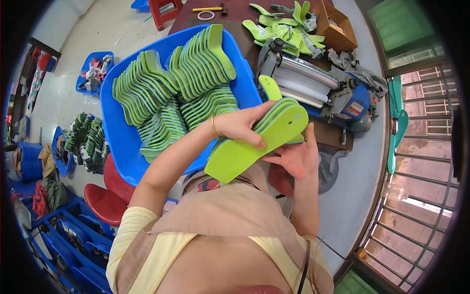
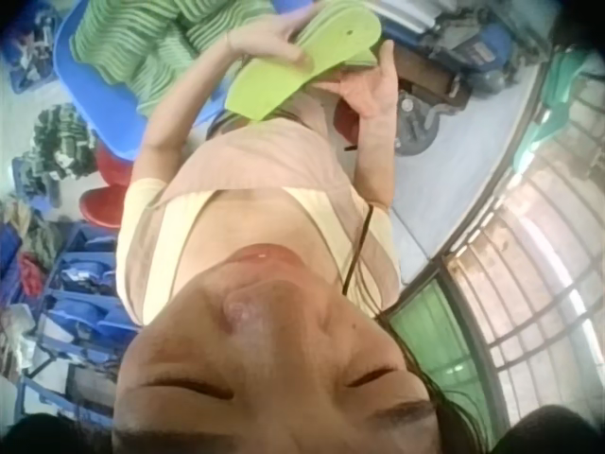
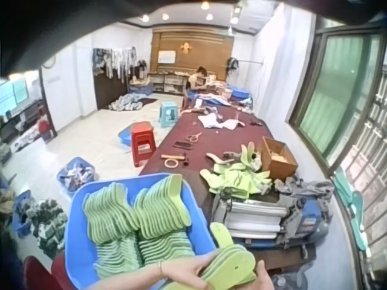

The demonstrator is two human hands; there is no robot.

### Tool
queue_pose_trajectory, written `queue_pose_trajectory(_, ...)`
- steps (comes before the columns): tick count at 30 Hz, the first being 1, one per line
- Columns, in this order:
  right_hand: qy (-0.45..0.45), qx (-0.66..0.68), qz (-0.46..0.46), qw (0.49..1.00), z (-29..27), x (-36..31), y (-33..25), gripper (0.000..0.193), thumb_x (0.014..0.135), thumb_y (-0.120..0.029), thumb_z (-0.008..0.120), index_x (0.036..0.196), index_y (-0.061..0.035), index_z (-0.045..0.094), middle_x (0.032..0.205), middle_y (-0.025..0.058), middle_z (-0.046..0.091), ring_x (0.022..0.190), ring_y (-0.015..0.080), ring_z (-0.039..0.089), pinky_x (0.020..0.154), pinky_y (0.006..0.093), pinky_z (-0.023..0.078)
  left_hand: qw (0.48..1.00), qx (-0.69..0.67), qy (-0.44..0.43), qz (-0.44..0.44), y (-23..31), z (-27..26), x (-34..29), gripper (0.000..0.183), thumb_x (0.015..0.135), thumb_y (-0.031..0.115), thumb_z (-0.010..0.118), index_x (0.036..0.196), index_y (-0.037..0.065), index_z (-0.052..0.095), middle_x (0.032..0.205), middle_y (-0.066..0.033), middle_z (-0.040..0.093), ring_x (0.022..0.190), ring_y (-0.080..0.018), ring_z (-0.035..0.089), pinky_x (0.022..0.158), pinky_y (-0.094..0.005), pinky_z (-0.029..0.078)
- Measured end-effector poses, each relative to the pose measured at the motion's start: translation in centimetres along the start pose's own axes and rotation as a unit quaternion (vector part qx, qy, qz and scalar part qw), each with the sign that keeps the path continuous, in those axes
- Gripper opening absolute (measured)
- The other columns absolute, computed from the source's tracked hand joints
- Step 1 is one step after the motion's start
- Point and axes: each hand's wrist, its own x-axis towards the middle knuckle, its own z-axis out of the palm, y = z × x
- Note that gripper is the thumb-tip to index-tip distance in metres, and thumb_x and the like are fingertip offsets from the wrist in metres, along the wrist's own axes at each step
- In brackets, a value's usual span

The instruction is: Scanning barcodes on green shoe insoles and organizing them into a storage bin.

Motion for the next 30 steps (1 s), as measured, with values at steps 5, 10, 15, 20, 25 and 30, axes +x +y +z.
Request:
queue_pose_trajectory(5, 0.180, -0.187, -0.097, 0.961, -4.5, -0.7, -1.2, 0.039, 0.093, -0.026, 0.042, 0.121, 0.0004, 0.047, 0.105, 0.0194, 0.062, 0.087, 0.0304, 0.065, 0.067, 0.0399, 0.057, 0.988, -0.042, 0.131, 0.070, -1.2, -0.4, 0.7, 0.087, 0.071, 0.022, 0.072, 0.140, 0.007, 0.021, 0.129, -0.0164, 0.045, 0.121, -0.0273, 0.044, 0.098, -0.0383, 0.039)
queue_pose_trajectory(10, 0.284, -0.241, -0.150, 0.916, -9.5, 1.3, -3.4, 0.037, 0.090, -0.020, 0.040, 0.114, 0.0064, 0.050, 0.098, 0.0215, 0.063, 0.080, 0.0281, 0.065, 0.062, 0.0343, 0.055, 0.864, -0.394, 0.305, 0.068, -5.0, -2.7, -1.2, 0.051, 0.089, 0.026, 0.054, 0.132, 0.009, 0.034, 0.115, -0.0201, 0.056, 0.105, -0.0321, 0.057, 0.088, -0.0446, 0.049)
queue_pose_trajectory(15, 0.294, -0.206, -0.169, 0.918, -13.8, 7.5, -6.8, 0.038, 0.087, -0.018, 0.039, 0.114, 0.0072, 0.049, 0.094, 0.0247, 0.062, 0.076, 0.0314, 0.065, 0.062, 0.0353, 0.055, 0.782, -0.507, 0.338, 0.125, -5.3, -2.6, -3.7, 0.044, 0.094, 0.036, 0.045, 0.122, 0.003, 0.050, 0.115, -0.0182, 0.057, 0.105, -0.0306, 0.057, 0.091, -0.0421, 0.046)
queue_pose_trajectory(20, 0.275, -0.205, -0.190, 0.920, -14.8, 10.7, -8.7, 0.040, 0.090, -0.026, 0.043, 0.113, 0.0071, 0.049, 0.094, 0.0254, 0.062, 0.077, 0.0319, 0.065, 0.063, 0.0354, 0.056, 0.762, -0.539, 0.339, 0.118, -7.0, -1.6, -4.5, 0.047, 0.095, 0.040, 0.041, 0.124, 0.003, 0.049, 0.117, -0.0193, 0.055, 0.100, -0.0325, 0.059, 0.084, -0.0438, 0.050)
queue_pose_trajectory(25, 0.245, -0.241, -0.122, 0.931, -13.3, 10.7, -11.3, 0.076, 0.087, -0.062, 0.043, 0.127, 0.0024, 0.037, 0.100, 0.0229, 0.060, 0.080, 0.0290, 0.065, 0.066, 0.0363, 0.056, 0.803, -0.436, 0.397, 0.085, -6.6, -1.0, -2.5, 0.042, 0.094, 0.038, 0.048, 0.118, 0.004, 0.055, 0.111, -0.0156, 0.061, 0.093, -0.0234, 0.063, 0.080, -0.0362, 0.053)
queue_pose_trajectory(30, 0.271, -0.589, -0.179, 0.740, -11.3, 7.8, -7.7, 0.072, 0.089, -0.046, 0.052, 0.141, -0.0092, 0.019, 0.106, 0.0130, 0.056, 0.094, 0.0202, 0.060, 0.077, 0.0318, 0.050, 0.816, -0.296, 0.492, 0.063, -5.2, -0.5, -1.0, 0.042, 0.087, 0.014, 0.062, 0.124, 0.007, 0.043, 0.103, -0.0053, 0.060, 0.090, -0.0164, 0.062, 0.078, -0.0308, 0.053)
